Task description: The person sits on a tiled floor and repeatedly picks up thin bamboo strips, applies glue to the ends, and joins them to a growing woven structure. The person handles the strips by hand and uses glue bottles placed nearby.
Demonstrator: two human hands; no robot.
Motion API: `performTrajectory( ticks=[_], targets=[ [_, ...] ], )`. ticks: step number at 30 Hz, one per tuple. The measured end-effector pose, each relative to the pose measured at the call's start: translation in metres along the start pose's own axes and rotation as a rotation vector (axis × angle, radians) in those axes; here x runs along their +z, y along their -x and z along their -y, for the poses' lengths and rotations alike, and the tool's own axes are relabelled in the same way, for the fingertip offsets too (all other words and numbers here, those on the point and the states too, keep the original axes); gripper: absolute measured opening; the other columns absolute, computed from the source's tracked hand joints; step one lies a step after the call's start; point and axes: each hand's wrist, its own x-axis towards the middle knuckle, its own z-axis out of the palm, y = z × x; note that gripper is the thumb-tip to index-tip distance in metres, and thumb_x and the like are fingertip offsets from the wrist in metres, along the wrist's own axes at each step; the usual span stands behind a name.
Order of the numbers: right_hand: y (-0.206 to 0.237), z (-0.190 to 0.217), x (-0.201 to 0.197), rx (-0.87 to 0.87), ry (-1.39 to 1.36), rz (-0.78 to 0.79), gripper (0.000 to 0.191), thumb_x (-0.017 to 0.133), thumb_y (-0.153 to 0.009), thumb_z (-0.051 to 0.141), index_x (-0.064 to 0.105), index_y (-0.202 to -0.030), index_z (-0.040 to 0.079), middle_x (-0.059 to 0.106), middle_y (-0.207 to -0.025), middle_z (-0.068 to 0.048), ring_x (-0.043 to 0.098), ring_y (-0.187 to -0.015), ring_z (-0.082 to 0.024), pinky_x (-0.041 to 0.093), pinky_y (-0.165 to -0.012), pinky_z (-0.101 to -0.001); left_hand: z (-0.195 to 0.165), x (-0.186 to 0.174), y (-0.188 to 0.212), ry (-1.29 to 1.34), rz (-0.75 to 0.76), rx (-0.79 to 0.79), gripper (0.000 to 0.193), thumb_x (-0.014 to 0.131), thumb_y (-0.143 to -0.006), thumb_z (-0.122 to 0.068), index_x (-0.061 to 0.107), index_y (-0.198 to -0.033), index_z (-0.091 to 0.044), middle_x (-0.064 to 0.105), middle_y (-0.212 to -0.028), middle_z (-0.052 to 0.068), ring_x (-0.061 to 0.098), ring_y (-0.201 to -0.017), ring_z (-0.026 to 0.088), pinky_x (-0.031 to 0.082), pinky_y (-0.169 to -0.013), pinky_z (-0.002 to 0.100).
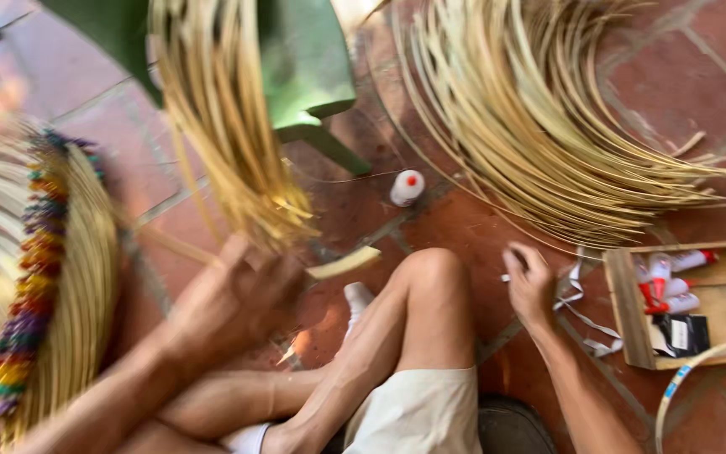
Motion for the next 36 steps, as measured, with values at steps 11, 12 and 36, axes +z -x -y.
performTrajectory(
  ticks=[11, 12, 36],
  targets=[
    [-0.156, 0.053, 0.075, -0.642, 0.854, 0.098, 0.052, 0.064, -0.09, 0.018, 0.059, -0.135, -0.007, 0.066, -0.128, -0.024, 0.062, -0.112, -0.036, 0.051, -0.087, -0.0489, 0.095, 0.121, -0.045, 0.106, 0.238, 0.019, 0.024, 0.064, -0.086, -0.016, 0.067, -0.11, -0.016, 0.062, -0.112, -0.001, 0.054, -0.107, 0.019, 0.033, -0.105, 0.054],
    [-0.162, 0.057, 0.077, -0.611, 0.98, 0.08, 0.05, 0.063, -0.088, 0.016, 0.06, -0.133, -0.006, 0.068, -0.123, -0.02, 0.063, -0.106, -0.033, 0.052, -0.082, -0.0466, 0.094, 0.12, -0.046, 0.116, 0.213, 0.023, 0.024, 0.065, -0.084, -0.017, 0.068, -0.108, -0.015, 0.061, -0.113, 0.0, 0.054, -0.108, 0.02, 0.034, -0.105, 0.055],
    [0.065, 0.183, -0.137, -0.344, -1.429, 0.578, 0.015, 0.057, -0.104, 0.019, 0.065, -0.101, 0.007, 0.056, -0.071, 0.0, 0.048, -0.054, -0.007, 0.041, -0.045, -0.0227, -0.039, 0.14, 0.092, 0.464, -0.213, -0.507, 0.05, 0.066, -0.075, -0.013, 0.063, -0.125, -0.01, 0.059, -0.133, 0.015, 0.051, -0.126, 0.03, 0.04, -0.099, 0.049]
  ],
)
